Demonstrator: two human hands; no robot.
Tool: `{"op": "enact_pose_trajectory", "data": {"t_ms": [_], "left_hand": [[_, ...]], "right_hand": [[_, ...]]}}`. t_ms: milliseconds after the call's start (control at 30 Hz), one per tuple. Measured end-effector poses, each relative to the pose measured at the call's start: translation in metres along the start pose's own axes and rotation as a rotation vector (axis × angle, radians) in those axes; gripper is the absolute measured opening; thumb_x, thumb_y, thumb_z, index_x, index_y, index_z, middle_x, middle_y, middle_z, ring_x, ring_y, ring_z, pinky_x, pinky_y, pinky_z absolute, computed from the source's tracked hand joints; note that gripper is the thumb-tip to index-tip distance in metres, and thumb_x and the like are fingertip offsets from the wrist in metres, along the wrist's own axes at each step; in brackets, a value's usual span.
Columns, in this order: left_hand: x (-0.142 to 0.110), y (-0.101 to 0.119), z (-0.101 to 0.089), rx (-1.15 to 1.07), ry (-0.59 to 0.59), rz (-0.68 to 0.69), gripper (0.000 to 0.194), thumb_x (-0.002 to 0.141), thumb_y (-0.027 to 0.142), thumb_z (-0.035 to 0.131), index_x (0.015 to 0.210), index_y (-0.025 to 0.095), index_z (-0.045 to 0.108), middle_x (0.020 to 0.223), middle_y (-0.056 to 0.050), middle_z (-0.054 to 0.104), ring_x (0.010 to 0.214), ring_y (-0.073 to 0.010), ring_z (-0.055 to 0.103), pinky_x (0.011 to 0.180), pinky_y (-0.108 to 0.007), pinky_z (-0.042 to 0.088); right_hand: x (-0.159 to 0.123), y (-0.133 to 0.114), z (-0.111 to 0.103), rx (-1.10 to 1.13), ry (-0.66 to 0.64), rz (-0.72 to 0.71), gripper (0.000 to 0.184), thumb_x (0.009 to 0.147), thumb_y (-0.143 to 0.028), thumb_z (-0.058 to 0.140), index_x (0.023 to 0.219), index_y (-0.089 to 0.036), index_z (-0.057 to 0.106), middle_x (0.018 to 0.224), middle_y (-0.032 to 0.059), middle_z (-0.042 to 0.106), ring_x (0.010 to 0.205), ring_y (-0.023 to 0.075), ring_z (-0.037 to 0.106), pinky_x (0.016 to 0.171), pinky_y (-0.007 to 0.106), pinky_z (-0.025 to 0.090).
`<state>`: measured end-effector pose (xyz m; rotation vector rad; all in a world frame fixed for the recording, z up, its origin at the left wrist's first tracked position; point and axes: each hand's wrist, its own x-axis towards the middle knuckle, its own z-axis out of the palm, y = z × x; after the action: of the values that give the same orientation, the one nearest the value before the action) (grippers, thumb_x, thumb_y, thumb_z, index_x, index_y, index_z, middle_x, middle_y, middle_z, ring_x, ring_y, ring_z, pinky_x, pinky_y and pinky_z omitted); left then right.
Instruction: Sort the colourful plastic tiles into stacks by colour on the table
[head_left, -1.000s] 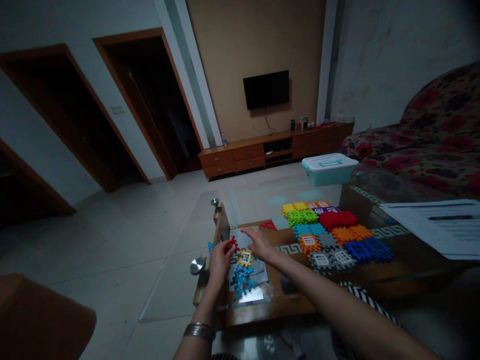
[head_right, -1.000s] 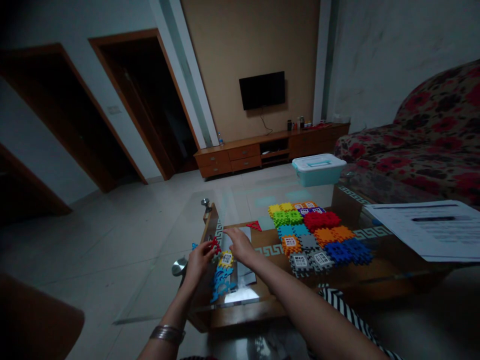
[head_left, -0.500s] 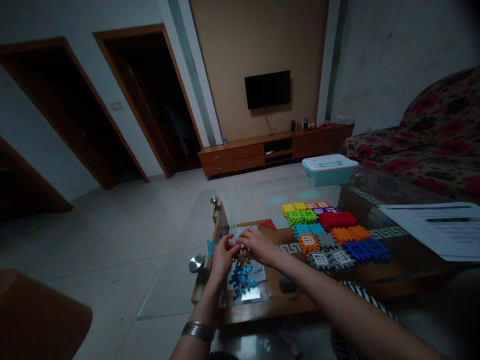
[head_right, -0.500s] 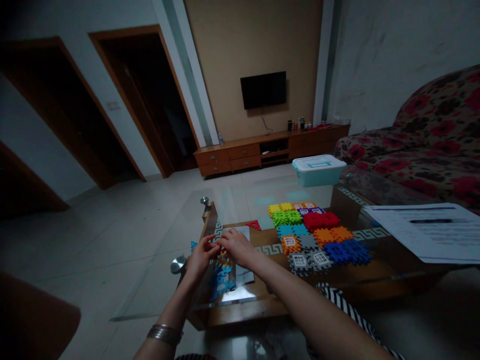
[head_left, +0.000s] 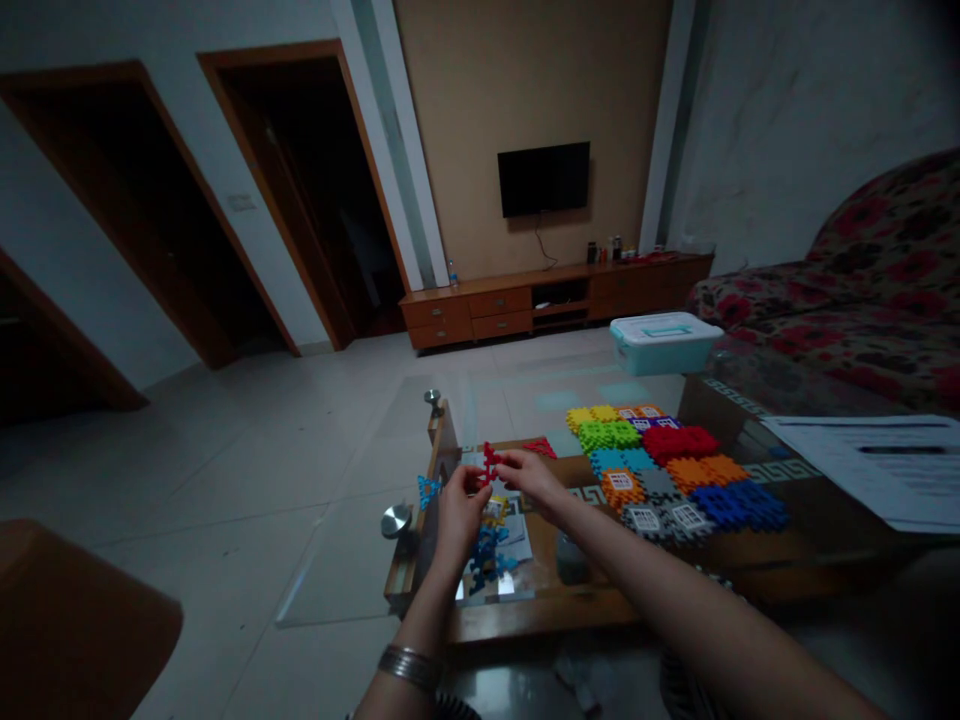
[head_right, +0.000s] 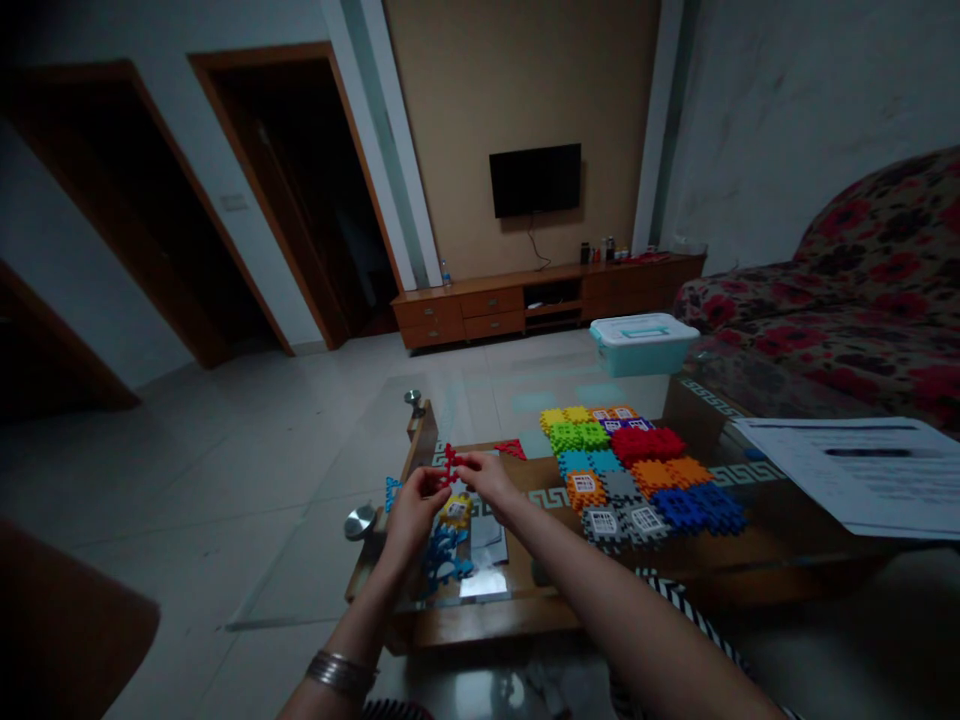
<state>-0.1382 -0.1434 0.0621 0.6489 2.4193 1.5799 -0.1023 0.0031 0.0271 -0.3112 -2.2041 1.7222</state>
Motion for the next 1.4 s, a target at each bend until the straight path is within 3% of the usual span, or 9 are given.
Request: {"op": "enact_pose_trajectory", "data": {"t_ms": [133,233,333,433,600,833,1033,1200,1400], "left_hand": [[-0.022,0.013,-0.007,0.404,-0.142,0.023,0.038,0.068,0.025,0.074,0.102,0.016,0.060,0.108,-0.012,0.063,0.107,-0.0268,0.060,0.093,-0.038,0.046],[-0.043,0.019,-0.007,0.633,-0.292,-0.003,0.062,0.057,0.026,0.083,0.114,0.021,0.059,0.121,-0.014,0.058,0.120,-0.0349,0.051,0.096,-0.044,0.042],[-0.056,0.022,-0.004,0.761,-0.344,-0.028,0.077,0.048,0.020,0.087,0.119,0.022,0.057,0.127,-0.015,0.054,0.123,-0.0396,0.047,0.097,-0.049,0.040],[-0.059,0.020,-0.003,0.762,-0.371,-0.020,0.069,0.048,0.011,0.084,0.113,0.020,0.060,0.127,-0.017,0.055,0.120,-0.0393,0.049,0.096,-0.051,0.040],[-0.054,0.011,-0.004,0.761,-0.357,0.030,0.051,0.060,0.001,0.065,0.108,0.018,0.063,0.122,-0.017,0.058,0.113,-0.0334,0.053,0.090,-0.043,0.044],[-0.050,0.006,-0.001,0.730,-0.324,0.051,0.043,0.075,0.002,0.042,0.110,0.015,0.064,0.114,-0.015,0.061,0.107,-0.0264,0.054,0.087,-0.035,0.044],[-0.050,0.010,0.000,0.752,-0.321,0.066,0.039,0.077,0.000,0.040,0.102,0.016,0.066,0.110,-0.016,0.062,0.105,-0.0281,0.054,0.084,-0.036,0.044],[-0.047,0.011,-0.006,0.788,-0.357,0.090,0.042,0.074,-0.004,0.042,0.104,0.016,0.065,0.115,-0.016,0.062,0.109,-0.0285,0.055,0.087,-0.037,0.045],[-0.040,0.011,-0.002,0.767,-0.427,0.157,0.049,0.072,-0.008,0.039,0.103,0.020,0.065,0.114,-0.010,0.063,0.112,-0.0246,0.055,0.095,-0.034,0.044]], "right_hand": [[0.016,0.002,-0.032,-0.338,0.191,0.062,0.022,0.085,-0.016,0.053,0.101,-0.016,0.068,0.094,0.0066,0.073,0.082,0.0158,0.065,0.071,0.024,0.048],[0.026,0.010,-0.059,-0.447,0.235,0.081,0.019,0.082,-0.013,0.054,0.090,-0.017,0.071,0.091,0.0073,0.073,0.086,0.0181,0.064,0.075,0.026,0.046],[0.034,0.019,-0.077,-0.537,0.253,0.106,0.022,0.081,-0.013,0.054,0.090,-0.018,0.073,0.088,0.0061,0.074,0.086,0.0190,0.065,0.076,0.027,0.047],[0.044,0.026,-0.083,-0.606,0.256,0.122,0.025,0.082,-0.015,0.055,0.098,-0.018,0.074,0.089,0.0061,0.075,0.086,0.0192,0.066,0.075,0.027,0.048],[0.054,0.038,-0.079,-0.699,0.220,0.153,0.026,0.084,-0.013,0.054,0.098,-0.015,0.075,0.094,0.0093,0.076,0.086,0.0195,0.069,0.076,0.026,0.049],[0.054,0.046,-0.081,-0.831,0.216,0.106,0.031,0.085,-0.017,0.058,0.113,-0.015,0.073,0.115,0.0153,0.070,0.110,0.0238,0.063,0.096,0.033,0.044],[0.051,0.039,-0.078,-0.907,0.051,0.029,0.042,0.067,-0.018,0.079,0.110,-0.020,0.075,0.113,0.0099,0.071,0.105,0.0236,0.064,0.090,0.029,0.045],[0.050,0.036,-0.083,-0.980,0.006,0.031,0.022,0.082,-0.016,0.064,0.099,-0.015,0.077,0.105,0.0120,0.073,0.100,0.0237,0.065,0.085,0.027,0.044],[0.046,0.035,-0.094,-1.046,0.053,0.056,0.031,0.089,-0.010,0.048,0.104,-0.012,0.075,0.111,0.0170,0.071,0.103,0.0262,0.063,0.088,0.031,0.043]]}}
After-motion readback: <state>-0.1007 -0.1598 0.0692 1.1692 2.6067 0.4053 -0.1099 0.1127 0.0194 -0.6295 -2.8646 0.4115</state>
